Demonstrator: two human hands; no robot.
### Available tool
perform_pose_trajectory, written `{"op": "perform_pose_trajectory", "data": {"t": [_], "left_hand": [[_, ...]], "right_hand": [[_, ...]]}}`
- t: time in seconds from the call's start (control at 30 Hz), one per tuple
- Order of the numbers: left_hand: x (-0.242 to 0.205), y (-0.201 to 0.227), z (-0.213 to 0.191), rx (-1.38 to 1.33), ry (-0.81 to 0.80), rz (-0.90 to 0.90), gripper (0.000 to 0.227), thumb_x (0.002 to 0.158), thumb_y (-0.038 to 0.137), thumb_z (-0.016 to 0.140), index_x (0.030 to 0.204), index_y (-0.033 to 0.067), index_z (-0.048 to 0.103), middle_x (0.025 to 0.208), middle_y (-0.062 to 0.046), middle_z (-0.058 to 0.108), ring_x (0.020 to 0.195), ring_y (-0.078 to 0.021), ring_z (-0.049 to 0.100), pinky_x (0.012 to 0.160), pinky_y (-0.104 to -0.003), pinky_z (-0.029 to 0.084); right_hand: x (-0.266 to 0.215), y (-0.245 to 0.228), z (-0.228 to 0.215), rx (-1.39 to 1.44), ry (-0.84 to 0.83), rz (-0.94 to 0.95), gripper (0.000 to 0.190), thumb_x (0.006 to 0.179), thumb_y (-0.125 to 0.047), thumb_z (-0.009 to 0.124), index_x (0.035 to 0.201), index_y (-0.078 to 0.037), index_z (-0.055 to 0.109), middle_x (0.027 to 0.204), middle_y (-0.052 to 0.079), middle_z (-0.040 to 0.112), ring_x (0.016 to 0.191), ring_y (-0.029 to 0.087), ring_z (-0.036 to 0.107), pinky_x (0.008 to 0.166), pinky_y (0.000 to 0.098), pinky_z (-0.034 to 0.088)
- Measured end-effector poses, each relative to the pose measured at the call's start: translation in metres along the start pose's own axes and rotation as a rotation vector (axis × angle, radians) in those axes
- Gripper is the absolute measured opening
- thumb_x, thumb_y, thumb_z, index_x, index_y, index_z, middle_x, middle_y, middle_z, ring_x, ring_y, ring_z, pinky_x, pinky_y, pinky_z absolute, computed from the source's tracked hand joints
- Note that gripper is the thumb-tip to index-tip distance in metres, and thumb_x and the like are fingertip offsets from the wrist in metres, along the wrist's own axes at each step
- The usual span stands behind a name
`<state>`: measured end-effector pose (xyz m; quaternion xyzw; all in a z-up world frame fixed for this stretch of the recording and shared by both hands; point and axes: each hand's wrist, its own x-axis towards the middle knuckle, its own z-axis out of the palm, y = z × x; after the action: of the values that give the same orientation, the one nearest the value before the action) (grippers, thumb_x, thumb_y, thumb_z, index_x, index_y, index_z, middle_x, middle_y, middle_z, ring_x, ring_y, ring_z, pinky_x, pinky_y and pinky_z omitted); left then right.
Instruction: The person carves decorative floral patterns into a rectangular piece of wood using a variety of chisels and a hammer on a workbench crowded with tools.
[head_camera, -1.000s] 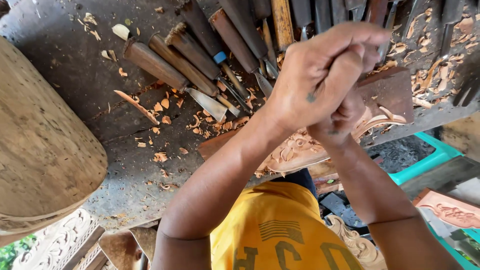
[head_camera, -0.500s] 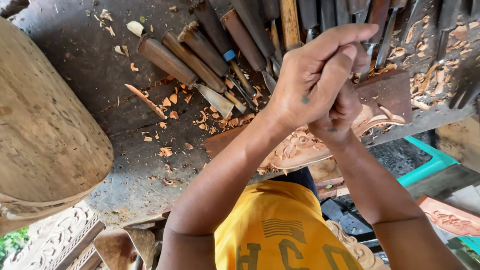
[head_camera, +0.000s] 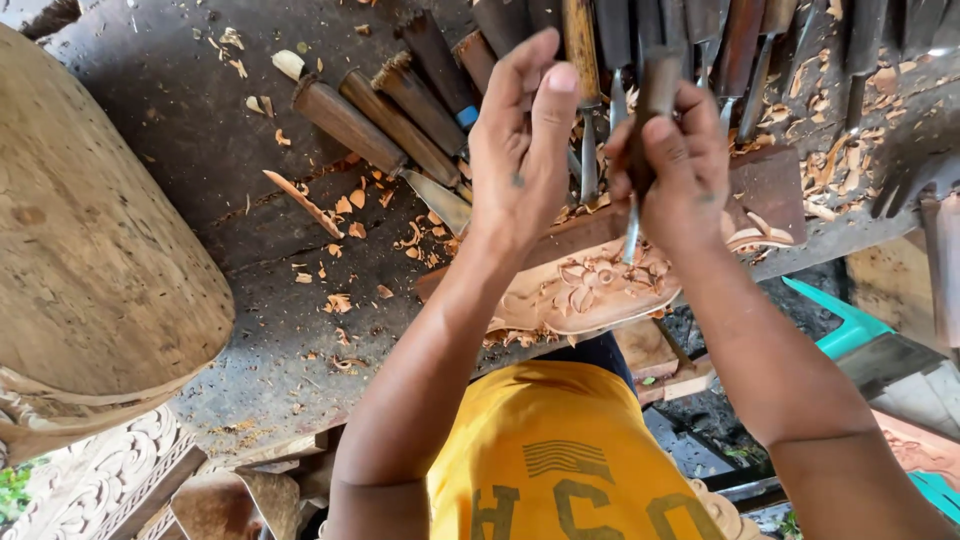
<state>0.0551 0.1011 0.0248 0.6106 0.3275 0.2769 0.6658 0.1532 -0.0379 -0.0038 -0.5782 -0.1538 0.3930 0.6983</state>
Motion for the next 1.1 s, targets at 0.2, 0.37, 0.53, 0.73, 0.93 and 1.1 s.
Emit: {"op": "perform_pose_trajectory", "data": {"t": [0.2, 0.37, 0.53, 0.73, 0.93, 1.1], "left_hand": [[-0.024, 0.011, -0.038, 0.056, 0.009, -0.140, 0.044, 0.110, 0.030, 0.056, 0.138, -0.0035, 0.058, 0.122, -0.013, 0.070, 0.113, -0.0171, 0.067, 0.100, -0.032, 0.057], [-0.070, 0.012, -0.067, 0.299, -0.003, -0.332, 0.028, 0.104, 0.021, 0.057, 0.119, -0.0004, 0.066, 0.102, -0.009, 0.070, 0.089, -0.0125, 0.065, 0.077, -0.027, 0.058], [-0.116, -0.006, -0.082, 0.198, 0.056, -0.567, 0.024, 0.100, 0.017, 0.062, 0.117, -0.0001, 0.066, 0.090, -0.011, 0.072, 0.073, -0.0132, 0.063, 0.063, -0.027, 0.053], [-0.160, -0.009, -0.082, 0.223, -0.027, -0.475, 0.026, 0.101, 0.017, 0.062, 0.118, -0.0021, 0.067, 0.094, -0.008, 0.074, 0.078, -0.0077, 0.064, 0.065, -0.022, 0.053], [-0.172, -0.014, -0.080, 0.193, 0.040, -0.496, 0.025, 0.101, 0.016, 0.063, 0.117, -0.0020, 0.067, 0.092, -0.009, 0.074, 0.076, -0.0096, 0.063, 0.063, -0.023, 0.050], [-0.144, -0.004, -0.067, 0.219, 0.035, -0.306, 0.023, 0.104, 0.015, 0.063, 0.119, -0.0014, 0.067, 0.103, -0.010, 0.075, 0.092, -0.0133, 0.070, 0.079, -0.025, 0.058]], "right_hand": [[0.005, -0.001, -0.008, 0.432, -0.141, 0.333, 0.035, 0.111, -0.034, 0.061, 0.133, -0.009, 0.053, 0.076, 0.001, 0.057, 0.050, 0.008, 0.046, 0.039, 0.0242, 0.036], [0.011, -0.020, -0.039, 0.170, -0.002, 0.040, 0.028, 0.114, -0.030, 0.061, 0.125, -0.008, 0.048, 0.080, 0.009, 0.059, 0.052, 0.014, 0.050, 0.039, 0.0270, 0.037], [0.002, -0.035, -0.068, 0.216, 0.106, -0.025, 0.022, 0.112, -0.023, 0.055, 0.126, -0.008, 0.047, 0.084, 0.013, 0.061, 0.054, 0.020, 0.053, 0.043, 0.0313, 0.038], [0.000, -0.036, -0.062, 0.152, 0.100, -0.072, 0.029, 0.111, -0.029, 0.060, 0.127, -0.008, 0.048, 0.078, 0.012, 0.058, 0.051, 0.018, 0.051, 0.043, 0.0324, 0.036], [0.003, 0.005, -0.030, -0.012, 0.082, -0.094, 0.035, 0.117, -0.040, 0.056, 0.130, -0.009, 0.047, 0.080, 0.008, 0.059, 0.055, 0.013, 0.055, 0.039, 0.0273, 0.040], [-0.002, 0.009, -0.022, -0.084, 0.044, -0.272, 0.038, 0.119, -0.038, 0.055, 0.142, -0.011, 0.043, 0.079, 0.006, 0.057, 0.052, 0.011, 0.051, 0.041, 0.0234, 0.036]]}}
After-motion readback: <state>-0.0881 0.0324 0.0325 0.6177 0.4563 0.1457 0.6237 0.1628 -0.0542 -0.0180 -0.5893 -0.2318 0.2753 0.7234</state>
